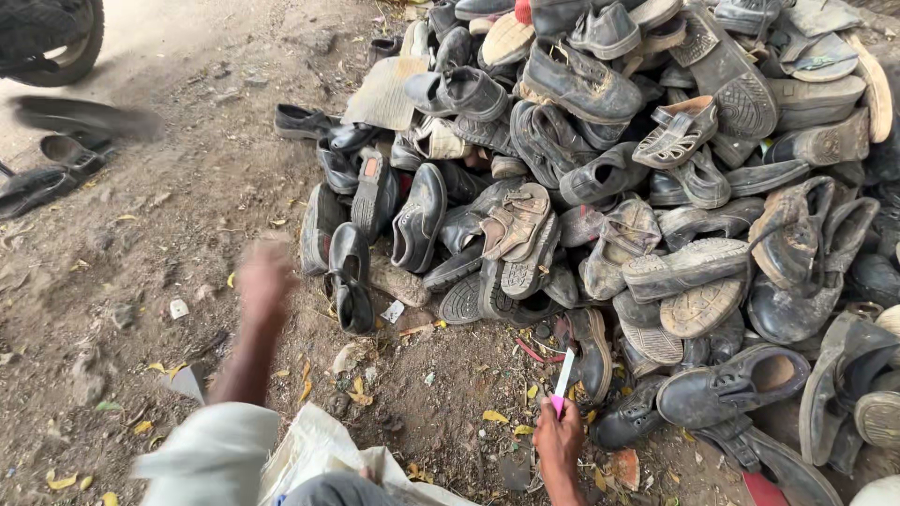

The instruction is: The person picks up shoes and sandals from a large pile, uses a small white tool to scrape the soles and interiors, and places the items into a bag.

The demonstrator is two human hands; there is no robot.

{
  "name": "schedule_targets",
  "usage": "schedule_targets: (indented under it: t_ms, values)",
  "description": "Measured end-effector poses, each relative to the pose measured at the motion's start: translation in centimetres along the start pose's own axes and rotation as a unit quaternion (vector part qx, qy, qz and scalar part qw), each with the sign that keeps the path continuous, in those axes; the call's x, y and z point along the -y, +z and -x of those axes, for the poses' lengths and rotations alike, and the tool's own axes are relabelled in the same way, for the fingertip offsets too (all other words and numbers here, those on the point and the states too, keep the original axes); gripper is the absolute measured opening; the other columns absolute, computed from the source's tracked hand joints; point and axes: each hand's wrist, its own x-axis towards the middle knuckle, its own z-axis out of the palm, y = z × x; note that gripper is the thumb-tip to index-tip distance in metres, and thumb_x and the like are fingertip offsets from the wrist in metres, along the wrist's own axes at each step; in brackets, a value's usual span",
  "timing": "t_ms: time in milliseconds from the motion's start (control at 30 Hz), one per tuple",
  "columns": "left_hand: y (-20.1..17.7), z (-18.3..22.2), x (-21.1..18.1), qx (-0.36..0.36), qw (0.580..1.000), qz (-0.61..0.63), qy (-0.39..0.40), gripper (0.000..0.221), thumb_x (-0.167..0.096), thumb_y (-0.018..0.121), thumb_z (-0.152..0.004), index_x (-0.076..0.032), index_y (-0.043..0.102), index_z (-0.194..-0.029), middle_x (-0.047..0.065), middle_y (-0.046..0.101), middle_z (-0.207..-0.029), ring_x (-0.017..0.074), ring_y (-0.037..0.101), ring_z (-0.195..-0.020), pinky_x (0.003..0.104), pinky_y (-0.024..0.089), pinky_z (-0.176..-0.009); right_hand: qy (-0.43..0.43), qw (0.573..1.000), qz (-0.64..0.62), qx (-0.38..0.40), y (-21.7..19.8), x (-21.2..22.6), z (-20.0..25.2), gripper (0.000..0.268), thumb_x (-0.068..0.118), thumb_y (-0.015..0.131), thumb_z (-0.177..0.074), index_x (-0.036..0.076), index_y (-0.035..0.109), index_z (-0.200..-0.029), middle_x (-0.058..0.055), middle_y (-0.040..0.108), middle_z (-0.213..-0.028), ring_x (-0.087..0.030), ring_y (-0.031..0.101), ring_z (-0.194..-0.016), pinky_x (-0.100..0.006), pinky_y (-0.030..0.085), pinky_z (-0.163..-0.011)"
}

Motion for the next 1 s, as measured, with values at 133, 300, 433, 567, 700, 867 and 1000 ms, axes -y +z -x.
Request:
schedule_targets:
  t_ms: [133,300,433,567,700,867,1000]
  values:
    - [11.9,7.8,9.2,0.243,0.893,-0.375,0.049,0.034,-0.017,0.057,-0.083,-0.015,0.074,-0.112,-0.007,0.077,-0.113,0.0139,0.063,-0.06,0.032,0.048,-0.047,0.001,1.0,0.004,-0.003,0.3,0.0,0.0,0.016,0.017,0.062,-0.099,0.002,0.059,-0.101,-0.004,0.052,-0.067,-0.012,0.046,-0.045,-0.03,0.037,-0.036]
    - [24.7,13.4,16.0,0.164,0.938,-0.304,0.005,0.07,-0.042,0.08,-0.091,0.009,0.059,-0.134,0.027,0.068,-0.122,0.0305,0.065,-0.109,0.04,0.053,-0.095,0.026,0.999,0.03,-0.029,0.8,0.0,-0.2,0.014,0.016,0.064,-0.096,0.003,0.061,-0.102,-0.006,0.052,-0.066,-0.014,0.046,-0.045,-0.031,0.038,-0.037]
    - [28.4,15.1,13.9,0.239,0.933,-0.207,-0.171,0.063,-0.038,0.07,-0.092,0.005,0.059,-0.137,0.022,0.074,-0.115,0.0266,0.074,-0.096,0.039,0.06,-0.084,0.023,0.997,0.072,-0.013,0.6,0.9,0.2,0.022,0.025,0.061,-0.098,0.003,0.064,-0.1,-0.006,0.057,-0.065,-0.014,0.051,-0.045,-0.031,0.044,-0.037]
    - [27.7,16.8,10.3,0.298,0.89,-0.298,-0.174,0.059,-0.045,0.074,-0.088,-0.001,0.067,-0.126,0.018,0.074,-0.108,0.0236,0.07,-0.084,0.041,0.056,-0.076,0.034,0.997,0.073,-0.002,0.9,1.4,0.3,0.024,0.028,0.059,-0.098,0.004,0.065,-0.102,-0.007,0.056,-0.064,-0.016,0.051,-0.046,-0.031,0.042,-0.037]
    - [27.7,17.2,10.2,0.253,0.912,-0.315,-0.075,0.062,-0.043,0.084,-0.087,0.0,0.063,-0.125,0.014,0.067,-0.105,0.0189,0.063,-0.082,0.035,0.05,-0.073,0.034,0.999,0.037,0.011,0.7,1.2,0.7,0.024,0.027,0.06,-0.098,0.004,0.063,-0.103,-0.006,0.053,-0.065,-0.015,0.051,-0.047,-0.029,0.041,-0.037]
    - [30.0,16.1,10.9,0.215,0.925,-0.248,-0.193,0.061,-0.019,0.083,-0.079,0.003,0.058,-0.129,0.018,0.073,-0.108,0.0252,0.07,-0.087,0.038,0.062,-0.074,0.031,0.999,0.025,-0.003,0.4,0.3,0.6,0.02,0.022,0.063,-0.096,0.004,0.063,-0.103,-0.005,0.054,-0.069,-0.013,0.049,-0.048,-0.029,0.041,-0.037]
    - [30.9,15.8,11.5,0.238,0.917,-0.291,-0.132,0.073,-0.016,0.089,-0.071,-0.002,0.056,-0.135,0.017,0.071,-0.113,0.0237,0.069,-0.093,0.034,0.056,-0.082,0.037,0.999,0.0,0.004,0.9,-0.2,-0.3,0.022,0.021,0.063,-0.097,0.001,0.062,-0.105,-0.007,0.055,-0.07,-0.015,0.05,-0.048,-0.03,0.042,-0.036]
